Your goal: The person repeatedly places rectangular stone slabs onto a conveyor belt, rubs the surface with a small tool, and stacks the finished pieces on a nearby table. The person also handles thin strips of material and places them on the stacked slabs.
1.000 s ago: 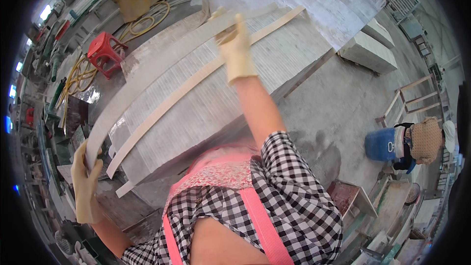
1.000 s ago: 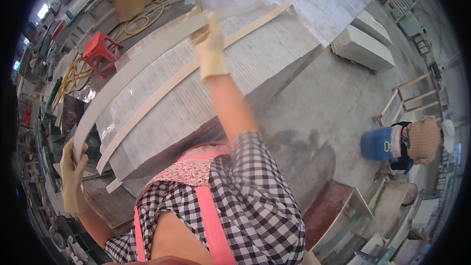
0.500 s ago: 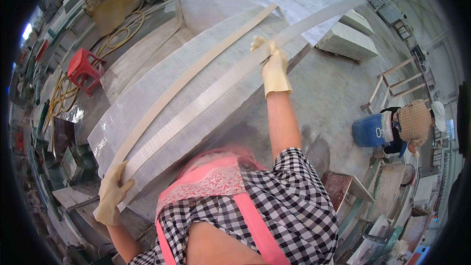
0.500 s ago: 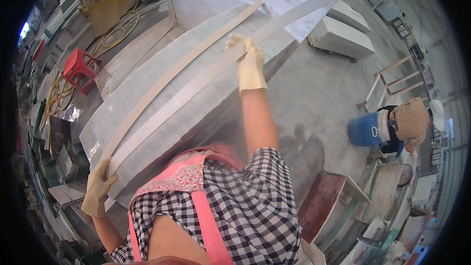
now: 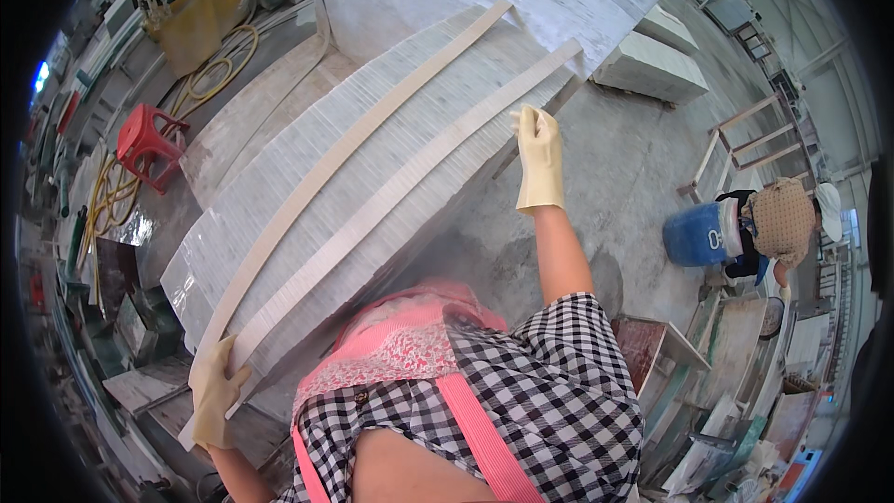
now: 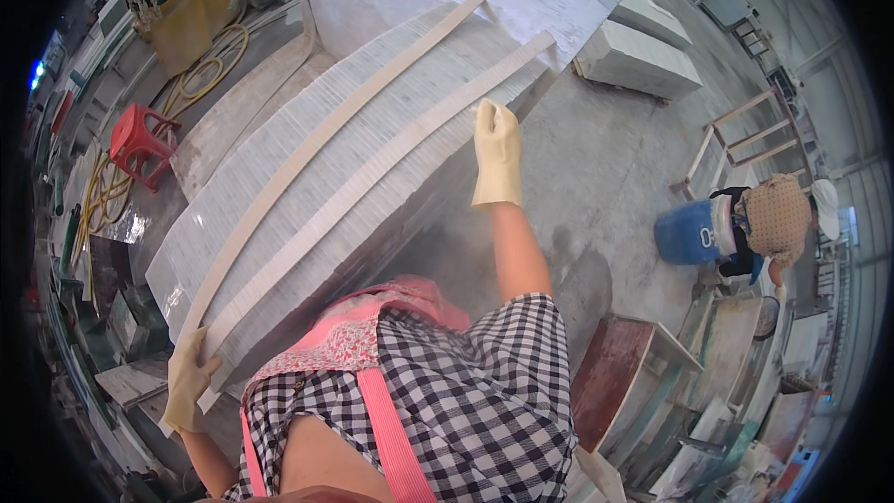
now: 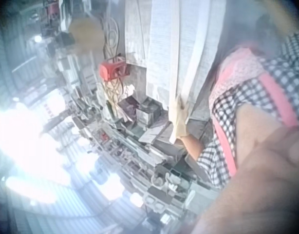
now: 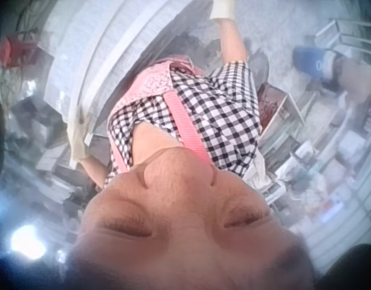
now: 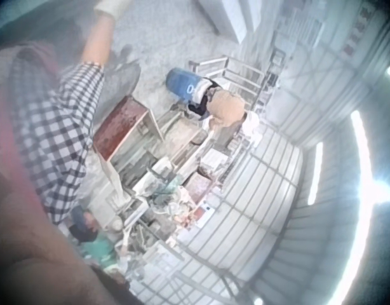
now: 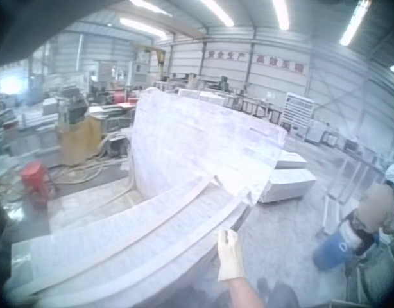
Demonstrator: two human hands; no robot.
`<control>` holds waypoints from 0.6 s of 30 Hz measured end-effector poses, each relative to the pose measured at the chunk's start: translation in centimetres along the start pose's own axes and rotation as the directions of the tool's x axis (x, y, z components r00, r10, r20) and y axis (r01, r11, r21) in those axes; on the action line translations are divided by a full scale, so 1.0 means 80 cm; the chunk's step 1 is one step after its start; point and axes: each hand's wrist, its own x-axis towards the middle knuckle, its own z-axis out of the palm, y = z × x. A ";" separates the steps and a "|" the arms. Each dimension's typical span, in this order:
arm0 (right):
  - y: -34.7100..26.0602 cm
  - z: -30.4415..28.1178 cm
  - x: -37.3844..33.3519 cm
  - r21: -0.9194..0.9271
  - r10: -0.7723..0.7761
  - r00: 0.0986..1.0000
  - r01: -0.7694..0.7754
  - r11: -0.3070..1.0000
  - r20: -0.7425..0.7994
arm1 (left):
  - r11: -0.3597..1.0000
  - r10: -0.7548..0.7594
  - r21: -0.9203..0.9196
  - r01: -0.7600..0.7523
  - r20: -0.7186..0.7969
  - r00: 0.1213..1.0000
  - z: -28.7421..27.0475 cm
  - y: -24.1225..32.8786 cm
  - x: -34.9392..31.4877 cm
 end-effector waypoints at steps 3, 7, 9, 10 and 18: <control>-0.009 0.020 0.006 -0.342 -0.473 0.879 0.428 0.837 -0.057 | 0.998 -0.027 -0.054 0.027 0.001 1.000 0.001 0.001 -0.002; -0.017 0.053 0.011 -0.522 -0.540 0.833 0.514 0.681 0.116 | 0.996 -0.088 -0.011 0.090 0.084 0.993 -0.001 0.002 0.005; -0.008 0.060 0.011 -0.568 -0.423 0.882 0.460 0.683 0.207 | 0.994 -0.107 0.032 0.104 0.123 0.987 -0.005 0.004 0.012; 0.000 0.056 0.008 -0.563 -0.371 0.889 0.457 0.688 0.269 | 0.999 -0.030 0.021 0.028 0.110 0.994 -0.003 0.007 0.017; 0.042 0.088 0.015 -0.600 -0.481 0.797 0.597 0.532 0.366 | 0.967 0.254 0.129 -0.221 -0.376 0.891 -0.015 0.049 0.043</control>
